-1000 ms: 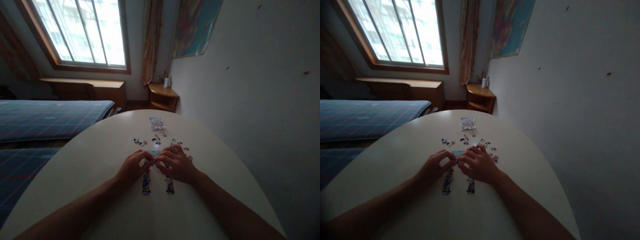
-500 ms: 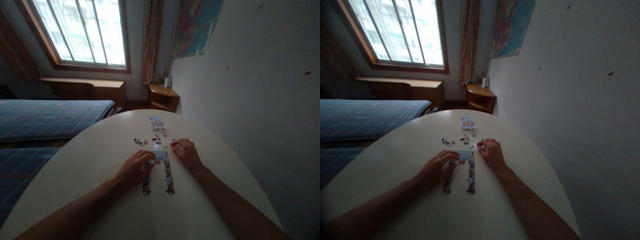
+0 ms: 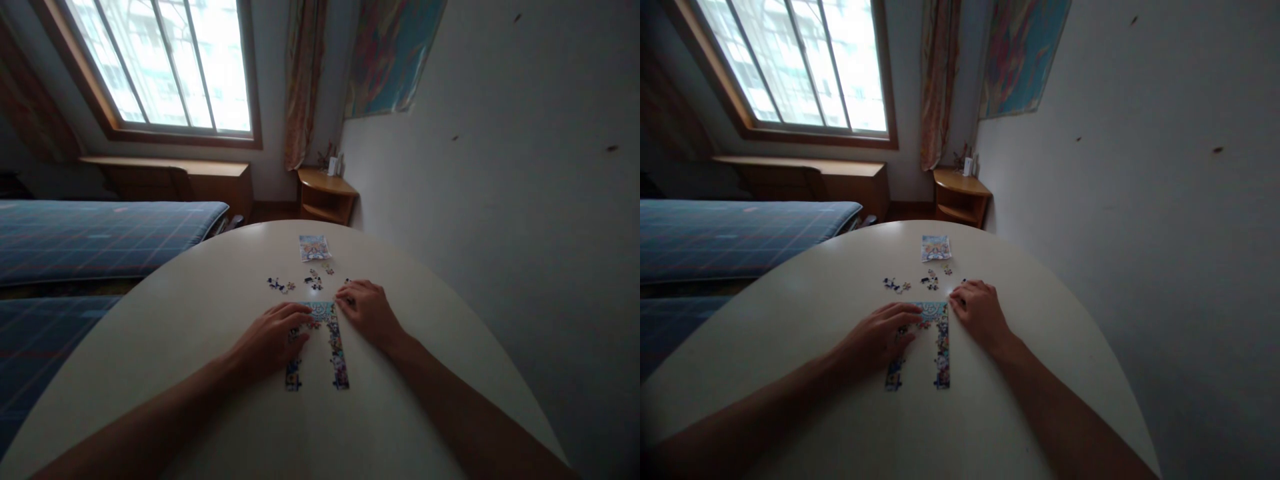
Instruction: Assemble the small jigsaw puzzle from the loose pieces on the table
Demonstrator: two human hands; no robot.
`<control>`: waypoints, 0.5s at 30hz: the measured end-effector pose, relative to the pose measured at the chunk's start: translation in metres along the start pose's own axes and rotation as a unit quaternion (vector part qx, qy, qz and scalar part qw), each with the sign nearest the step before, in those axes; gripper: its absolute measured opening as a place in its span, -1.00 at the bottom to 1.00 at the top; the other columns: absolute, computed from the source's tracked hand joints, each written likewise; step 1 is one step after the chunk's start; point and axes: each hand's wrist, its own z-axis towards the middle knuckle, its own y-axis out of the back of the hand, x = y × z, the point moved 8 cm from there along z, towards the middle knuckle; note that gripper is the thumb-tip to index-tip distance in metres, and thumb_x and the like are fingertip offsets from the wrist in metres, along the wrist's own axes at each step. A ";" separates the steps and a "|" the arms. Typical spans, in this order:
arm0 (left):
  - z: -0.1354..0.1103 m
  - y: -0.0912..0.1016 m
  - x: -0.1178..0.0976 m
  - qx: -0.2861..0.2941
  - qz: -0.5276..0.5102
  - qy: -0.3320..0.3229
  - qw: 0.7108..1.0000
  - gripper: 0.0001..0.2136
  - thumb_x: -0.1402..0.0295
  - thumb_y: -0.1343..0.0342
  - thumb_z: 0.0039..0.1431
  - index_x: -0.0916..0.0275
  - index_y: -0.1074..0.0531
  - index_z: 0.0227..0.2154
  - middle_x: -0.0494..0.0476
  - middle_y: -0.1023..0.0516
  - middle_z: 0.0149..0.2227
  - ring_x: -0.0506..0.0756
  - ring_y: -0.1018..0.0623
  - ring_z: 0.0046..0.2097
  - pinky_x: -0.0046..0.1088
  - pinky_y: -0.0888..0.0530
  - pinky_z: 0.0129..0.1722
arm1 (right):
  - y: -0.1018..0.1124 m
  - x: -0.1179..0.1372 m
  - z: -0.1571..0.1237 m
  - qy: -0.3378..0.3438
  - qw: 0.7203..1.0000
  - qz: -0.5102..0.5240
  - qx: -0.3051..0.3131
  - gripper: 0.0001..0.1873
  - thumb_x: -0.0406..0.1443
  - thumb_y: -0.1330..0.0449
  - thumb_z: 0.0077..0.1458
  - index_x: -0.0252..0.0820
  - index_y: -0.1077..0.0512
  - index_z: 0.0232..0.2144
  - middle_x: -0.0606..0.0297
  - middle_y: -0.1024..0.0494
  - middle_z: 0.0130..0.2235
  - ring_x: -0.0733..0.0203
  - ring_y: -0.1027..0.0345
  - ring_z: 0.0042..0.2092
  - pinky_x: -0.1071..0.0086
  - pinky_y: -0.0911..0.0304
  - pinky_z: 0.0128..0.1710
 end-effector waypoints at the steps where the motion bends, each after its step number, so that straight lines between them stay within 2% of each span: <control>1: 0.000 0.000 0.000 0.002 -0.002 -0.002 1.000 -0.74 0.40 -0.09 0.24 0.10 -0.42 -0.02 0.09 -0.48 0.08 0.14 -0.46 0.10 -0.15 -0.44 0.12 | 0.001 0.000 0.000 0.004 1.000 -0.006 0.000 -0.90 -0.27 -0.24 0.17 -0.06 -0.56 -0.27 0.32 -0.63 -0.14 0.09 -0.34 0.03 0.17 -0.05 0.06; 8: 0.001 -0.002 -0.003 0.020 -0.014 -0.009 1.000 -0.72 0.40 -0.09 0.24 0.08 -0.42 0.01 0.10 -0.46 0.10 0.16 -0.42 0.13 -0.13 -0.41 0.15 | -0.001 0.010 0.003 0.060 0.994 -0.087 0.017 -0.88 -0.24 -0.20 0.22 -0.09 -0.54 -0.27 0.28 -0.62 -0.18 0.08 -0.34 -0.04 0.22 -0.10 -0.06; 15: 0.002 -0.004 -0.003 0.022 -0.017 -0.013 1.000 -0.71 0.40 -0.11 0.22 0.09 -0.44 0.01 0.11 -0.47 0.10 0.16 -0.42 0.14 -0.12 -0.40 0.17 | -0.002 0.015 0.007 0.059 0.987 -0.149 0.025 -0.84 -0.26 -0.15 0.25 -0.15 -0.53 -0.27 0.24 -0.61 -0.20 0.09 -0.35 -0.07 0.24 -0.10 -0.09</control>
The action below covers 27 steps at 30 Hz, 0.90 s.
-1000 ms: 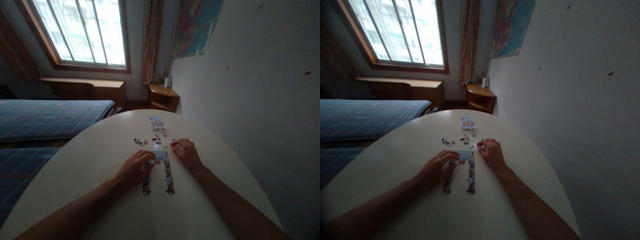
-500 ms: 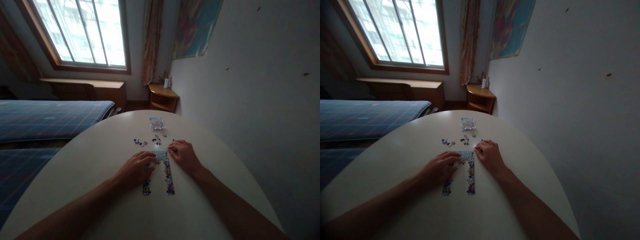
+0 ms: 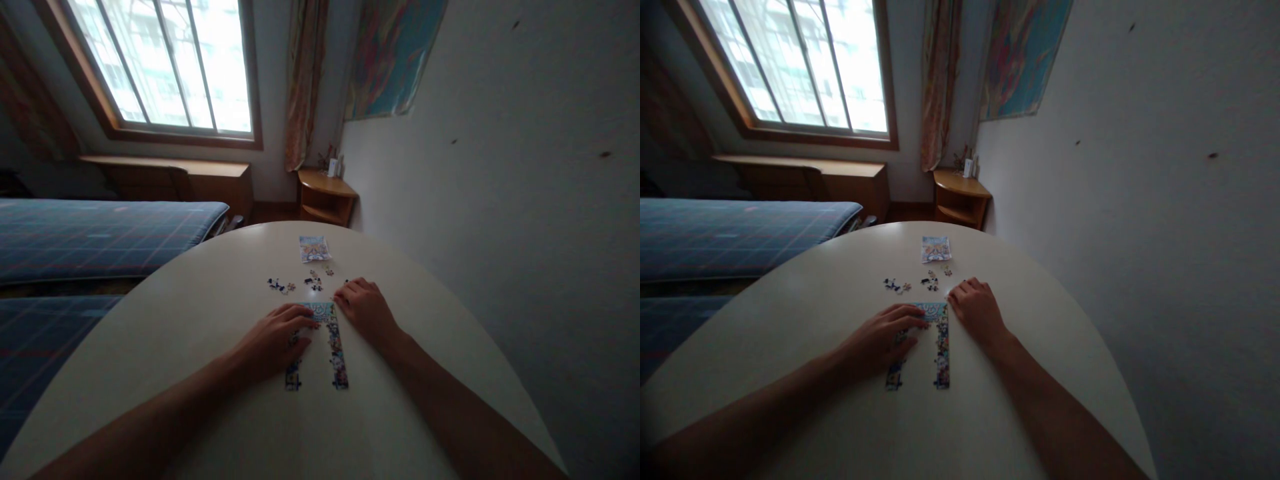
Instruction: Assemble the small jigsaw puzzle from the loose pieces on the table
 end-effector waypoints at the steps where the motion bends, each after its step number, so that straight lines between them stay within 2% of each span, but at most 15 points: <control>1: 0.000 0.000 0.000 0.001 0.001 0.001 1.000 -0.71 0.40 -0.11 0.22 0.09 -0.44 0.00 0.11 -0.47 0.10 0.16 -0.42 0.14 -0.12 -0.39 0.17 | 0.000 0.000 0.000 0.001 1.000 -0.004 0.003 -0.84 -0.26 -0.15 0.25 -0.15 -0.53 -0.26 0.23 -0.61 -0.20 0.09 -0.35 -0.07 0.24 -0.11 -0.10; 6: 0.000 0.003 -0.002 0.007 -0.001 0.005 1.000 -0.73 0.40 -0.10 0.23 0.12 -0.45 -0.01 0.11 -0.47 0.09 0.16 -0.42 0.13 -0.15 -0.39 0.18 | 0.000 0.002 0.001 0.001 1.000 -0.014 0.019 -0.83 -0.24 -0.15 0.26 -0.13 -0.54 -0.24 0.22 -0.61 -0.19 0.10 -0.35 -0.07 0.25 -0.11 -0.10; 13: -0.001 0.001 0.000 0.003 -0.006 -0.009 1.000 -0.73 0.40 -0.09 0.24 0.11 -0.44 -0.01 0.12 -0.47 0.10 0.16 -0.42 0.14 -0.14 -0.39 0.17 | -0.003 0.003 0.010 -0.008 0.999 -0.004 0.048 -0.76 -0.31 -0.06 0.30 -0.24 -0.53 -0.20 0.09 -0.59 -0.15 0.02 -0.35 -0.04 0.21 -0.16 -0.06; 20: -0.001 0.003 -0.001 0.000 -0.010 -0.012 1.000 -0.73 0.42 -0.09 0.23 0.12 -0.44 -0.02 0.13 -0.47 0.09 0.16 -0.42 0.14 -0.13 -0.39 0.17 | -0.011 -0.007 0.032 0.035 0.993 0.060 0.092 -0.79 -0.35 -0.10 0.26 -0.15 -0.56 -0.21 0.22 -0.62 -0.18 0.18 -0.42 -0.10 0.34 -0.23 -0.05; 25: -0.001 0.000 0.001 -0.001 -0.009 -0.018 1.000 -0.73 0.41 -0.08 0.24 0.11 -0.43 -0.01 0.13 -0.47 0.09 0.16 -0.41 0.13 -0.15 -0.39 0.17 | -0.013 -0.015 0.050 0.035 0.992 0.053 0.108 -0.81 -0.32 -0.15 0.20 -0.11 -0.59 -0.26 0.23 -0.63 -0.25 0.16 -0.43 -0.14 0.36 -0.24 -0.10; 27: -0.001 0.000 0.001 0.000 -0.007 -0.018 1.000 -0.73 0.41 -0.08 0.24 0.11 -0.43 -0.01 0.13 -0.47 0.09 0.16 -0.42 0.13 -0.15 -0.40 0.17 | -0.014 -0.018 0.058 0.023 0.993 0.043 0.105 -0.78 -0.29 -0.12 0.22 -0.13 -0.58 -0.22 0.20 -0.62 -0.22 0.15 -0.43 -0.13 0.35 -0.24 -0.08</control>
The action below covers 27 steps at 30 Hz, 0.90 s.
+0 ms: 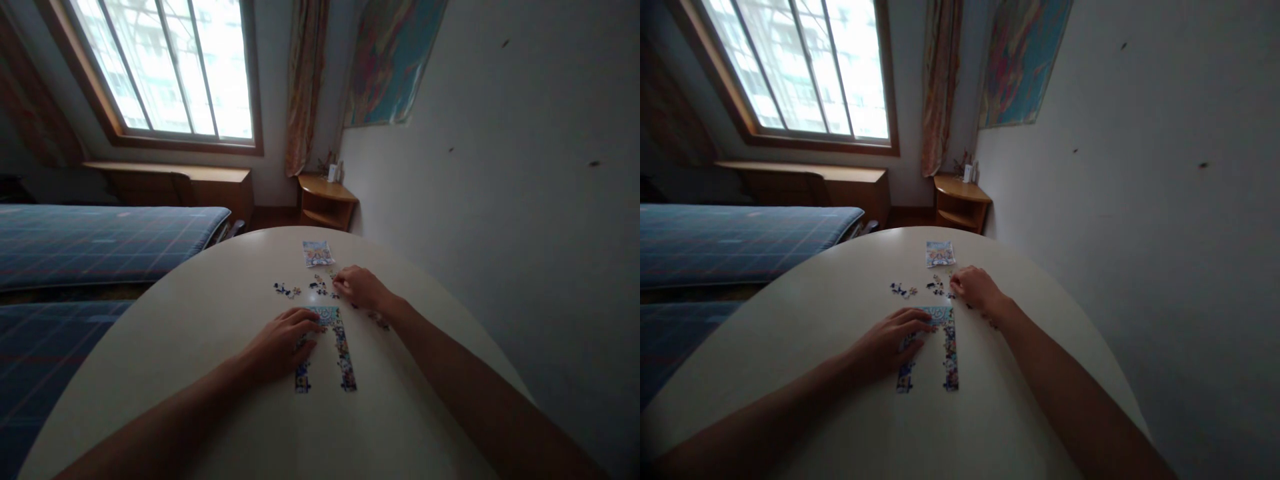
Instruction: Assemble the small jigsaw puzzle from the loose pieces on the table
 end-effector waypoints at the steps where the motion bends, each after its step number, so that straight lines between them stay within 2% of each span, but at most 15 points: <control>1: 0.000 0.000 0.000 0.002 0.000 0.001 1.000 -0.73 0.41 -0.07 0.24 0.12 -0.43 -0.01 0.13 -0.47 0.09 0.16 -0.42 0.13 -0.15 -0.40 0.17 | 0.000 -0.001 0.004 -0.006 1.000 -0.004 -0.002 -0.76 -0.29 -0.10 0.24 -0.14 -0.57 -0.19 0.18 -0.61 -0.17 0.14 -0.42 -0.10 0.35 -0.24 -0.06; 6: 0.000 0.001 0.000 0.005 -0.004 0.006 1.000 -0.74 0.41 -0.07 0.24 0.14 -0.43 -0.02 0.13 -0.46 0.09 0.15 -0.41 0.13 -0.15 -0.39 0.17 | -0.007 -0.006 0.020 -0.024 0.999 -0.023 -0.006 -0.63 -0.33 -0.03 0.27 -0.10 -0.44 0.08 0.13 -0.49 0.07 0.09 -0.34 0.04 0.29 -0.22 0.02; 12: 0.000 0.001 -0.001 0.002 -0.004 0.010 1.000 -0.73 0.41 -0.07 0.24 0.11 -0.44 -0.01 0.12 -0.47 0.10 0.15 -0.42 0.13 -0.16 -0.38 0.18 | -0.014 -0.028 0.013 -0.059 0.997 -0.047 0.005 -0.59 -0.39 -0.03 0.23 -0.07 -0.46 0.06 0.13 -0.50 0.05 0.06 -0.36 0.01 0.28 -0.26 -0.03; 17: 0.001 0.002 -0.002 0.008 -0.001 0.013 1.000 -0.73 0.42 -0.07 0.24 0.12 -0.45 -0.02 0.14 -0.47 0.09 0.17 -0.42 0.13 -0.16 -0.40 0.17 | -0.004 -0.060 -0.014 -0.132 0.990 -0.057 -0.016 -0.69 -0.39 -0.05 0.21 -0.18 -0.57 -0.14 0.07 -0.55 -0.04 0.09 -0.40 -0.03 0.30 -0.27 -0.05; 20: 0.001 0.001 -0.001 0.012 -0.002 0.013 1.000 -0.74 0.40 -0.05 0.26 0.12 -0.44 -0.01 0.13 -0.46 0.09 0.16 -0.42 0.13 -0.15 -0.40 0.17 | 0.003 -0.077 -0.037 -0.188 0.980 -0.064 -0.027 -0.76 -0.34 -0.10 0.16 -0.18 -0.58 -0.25 0.08 -0.60 -0.14 0.11 -0.45 -0.13 0.32 -0.30 -0.15; 24: 0.000 -0.001 0.001 0.016 0.001 0.013 1.000 -0.73 0.42 -0.05 0.25 0.11 -0.43 0.00 0.11 -0.45 0.10 0.16 -0.40 0.15 -0.13 -0.39 0.17 | 0.008 -0.090 -0.063 -0.239 0.968 -0.062 -0.039 -0.80 -0.30 -0.15 0.10 -0.18 -0.58 -0.40 0.11 -0.62 -0.29 0.12 -0.47 -0.26 0.34 -0.28 -0.27; 27: -0.001 -0.001 0.001 0.009 -0.003 0.004 1.000 -0.72 0.44 -0.06 0.24 0.11 -0.43 -0.01 0.13 -0.45 0.10 0.16 -0.41 0.15 -0.14 -0.39 0.17 | 0.008 -0.093 -0.075 -0.254 0.965 -0.044 -0.056 -0.82 -0.29 -0.15 0.09 -0.18 -0.57 -0.39 0.13 -0.62 -0.29 0.12 -0.48 -0.27 0.34 -0.27 -0.29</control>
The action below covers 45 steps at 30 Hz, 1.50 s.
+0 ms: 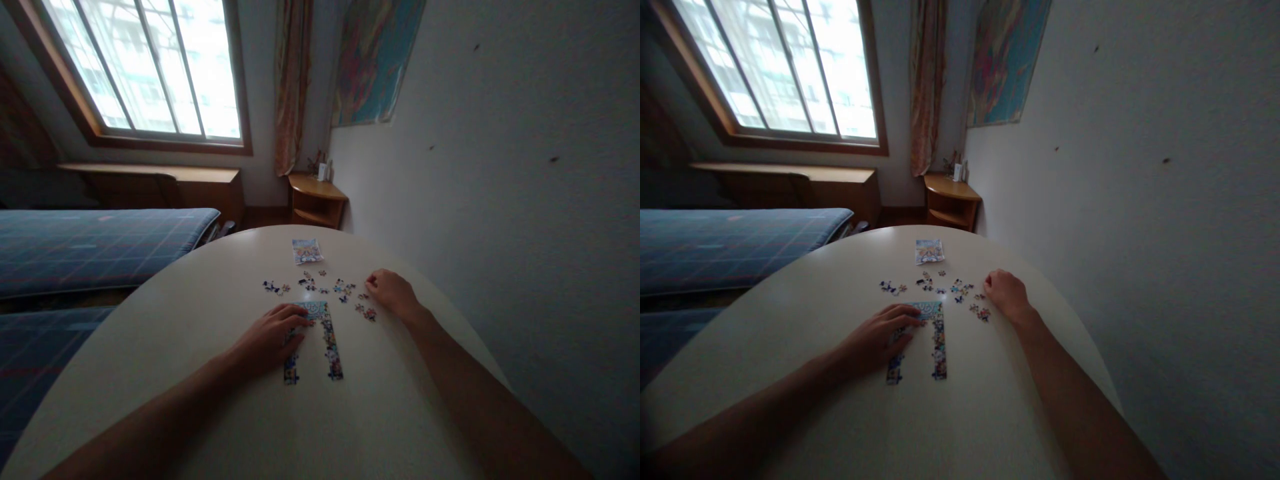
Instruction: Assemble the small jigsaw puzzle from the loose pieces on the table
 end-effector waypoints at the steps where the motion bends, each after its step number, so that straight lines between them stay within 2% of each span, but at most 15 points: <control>1: 0.000 0.000 0.000 -0.003 -0.001 -0.004 1.000 -0.73 0.44 -0.05 0.24 0.11 -0.43 -0.01 0.14 -0.45 0.10 0.16 -0.41 0.15 -0.14 -0.39 0.17 | -0.001 -0.002 -0.002 -0.003 1.000 0.010 -0.006 -0.82 -0.29 -0.15 0.09 -0.18 -0.57 -0.36 0.14 -0.62 -0.27 0.12 -0.48 -0.26 0.34 -0.28 -0.28; 5: -0.001 0.000 0.000 -0.006 0.000 -0.009 1.000 -0.73 0.43 -0.04 0.25 0.11 -0.43 -0.01 0.13 -0.45 0.10 0.15 -0.41 0.14 -0.15 -0.39 0.17 | -0.005 -0.005 -0.004 -0.001 0.998 0.051 -0.034 -0.77 -0.33 -0.14 0.10 -0.22 -0.55 -0.22 0.11 -0.60 -0.19 0.12 -0.46 -0.16 0.31 -0.29 -0.14; 8: 0.000 0.000 0.000 -0.002 0.004 -0.002 1.000 -0.72 0.44 -0.05 0.24 0.10 -0.43 -0.01 0.13 -0.45 0.11 0.16 -0.41 0.15 -0.13 -0.39 0.17 | -0.010 -0.007 -0.003 0.010 0.996 0.079 -0.048 -0.79 -0.34 -0.14 0.11 -0.24 -0.55 -0.25 0.09 -0.58 -0.19 0.12 -0.43 -0.13 0.28 -0.25 -0.03; 11: 0.000 -0.001 0.000 0.010 0.008 0.004 1.000 -0.73 0.43 -0.04 0.25 0.10 -0.43 -0.01 0.14 -0.44 0.12 0.17 -0.40 0.16 -0.13 -0.38 0.18 | -0.014 -0.009 -0.002 0.011 0.993 0.106 -0.059 -0.81 -0.33 -0.15 0.09 -0.26 -0.54 -0.27 0.09 -0.57 -0.20 0.11 -0.41 -0.13 0.26 -0.24 -0.01; 14: 0.000 -0.001 0.000 0.016 0.006 0.009 1.000 -0.74 0.42 -0.04 0.26 0.10 -0.43 -0.02 0.13 -0.43 0.13 0.16 -0.39 0.17 -0.14 -0.38 0.19 | -0.016 -0.010 0.000 0.003 0.989 0.134 -0.069 -0.82 -0.34 -0.17 0.05 -0.26 -0.52 -0.28 0.09 -0.56 -0.21 0.10 -0.40 -0.15 0.26 -0.26 -0.05; 19: 0.001 0.001 -0.002 0.021 0.000 0.012 1.000 -0.73 0.43 -0.05 0.25 0.11 -0.43 -0.01 0.14 -0.43 0.12 0.16 -0.39 0.17 -0.14 -0.38 0.19 | -0.012 -0.007 0.000 -0.013 0.979 0.192 -0.071 -0.83 -0.34 -0.17 0.02 -0.23 -0.47 -0.28 0.23 -0.57 -0.38 0.19 -0.42 -0.37 0.35 -0.29 -0.30; 21: 0.001 0.002 -0.003 0.020 -0.002 0.012 1.000 -0.73 0.43 -0.04 0.26 0.11 -0.43 0.00 0.15 -0.43 0.12 0.16 -0.39 0.16 -0.14 -0.38 0.19 | -0.005 0.002 -0.003 -0.006 0.974 0.212 -0.076 -0.82 -0.32 -0.18 0.04 -0.22 -0.48 -0.26 0.24 -0.57 -0.38 0.20 -0.43 -0.36 0.35 -0.29 -0.29; 23: 0.002 0.002 -0.003 0.021 -0.001 0.014 1.000 -0.73 0.43 -0.03 0.26 0.12 -0.43 0.00 0.15 -0.43 0.12 0.16 -0.40 0.16 -0.14 -0.38 0.19 | 0.005 0.019 -0.010 0.015 0.970 0.228 -0.085 -0.79 -0.29 -0.18 0.07 -0.16 -0.49 -0.21 0.26 -0.59 -0.31 0.19 -0.44 -0.28 0.34 -0.29 -0.19; 27: 0.002 0.002 -0.003 0.017 -0.001 0.013 1.000 -0.74 0.42 -0.05 0.25 0.12 -0.44 -0.02 0.15 -0.45 0.11 0.17 -0.40 0.15 -0.12 -0.38 0.18 | 0.027 0.075 -0.040 0.101 0.934 0.324 -0.112 -0.87 -0.24 -0.21 0.11 -0.12 -0.51 -0.27 0.28 -0.60 -0.32 0.18 -0.47 -0.28 0.27 -0.31 -0.15; 30: 0.002 0.003 -0.004 0.008 -0.004 0.006 1.000 -0.72 0.43 -0.06 0.25 0.10 -0.42 0.00 0.12 -0.45 0.10 0.15 -0.40 0.15 -0.14 -0.37 0.18 | 0.028 0.115 -0.063 0.163 0.903 0.390 -0.072 -0.91 -0.24 -0.24 0.13 -0.12 -0.50 -0.33 0.30 -0.61 -0.34 0.17 -0.49 -0.26 0.27 -0.34 -0.16; 33: 0.003 0.006 -0.005 -0.013 -0.003 0.011 1.000 -0.75 0.42 -0.08 0.24 0.12 -0.43 -0.03 0.12 -0.49 0.06 0.15 -0.43 0.12 -0.16 -0.39 0.15 | 0.021 0.133 -0.074 0.187 0.875 0.446 -0.019 -0.91 -0.23 -0.24 0.15 -0.11 -0.48 -0.31 0.30 -0.63 -0.31 0.20 -0.53 -0.24 0.31 -0.38 -0.16; 38: 0.002 0.016 -0.003 -0.075 0.011 0.027 0.997 -0.87 0.38 -0.10 0.26 0.16 -0.45 -0.15 0.13 -0.57 -0.09 0.16 -0.52 -0.01 -0.13 -0.45 0.03 | 0.004 0.132 -0.073 0.164 0.838 0.516 0.066 -0.91 -0.23 -0.20 0.19 -0.11 -0.42 -0.27 0.28 -0.64 -0.27 0.17 -0.56 -0.17 0.38 -0.42 -0.27; 45: 0.000 0.027 -0.004 -0.142 0.031 0.032 0.989 -0.91 0.34 -0.18 0.21 0.18 -0.42 -0.25 0.09 -0.59 -0.26 0.14 -0.56 -0.17 -0.19 -0.47 -0.09 | 0.002 0.131 -0.074 0.131 0.836 0.527 0.073 -0.87 -0.20 -0.23 0.16 -0.14 -0.44 -0.31 0.28 -0.62 -0.30 0.20 -0.54 -0.22 0.37 -0.40 -0.25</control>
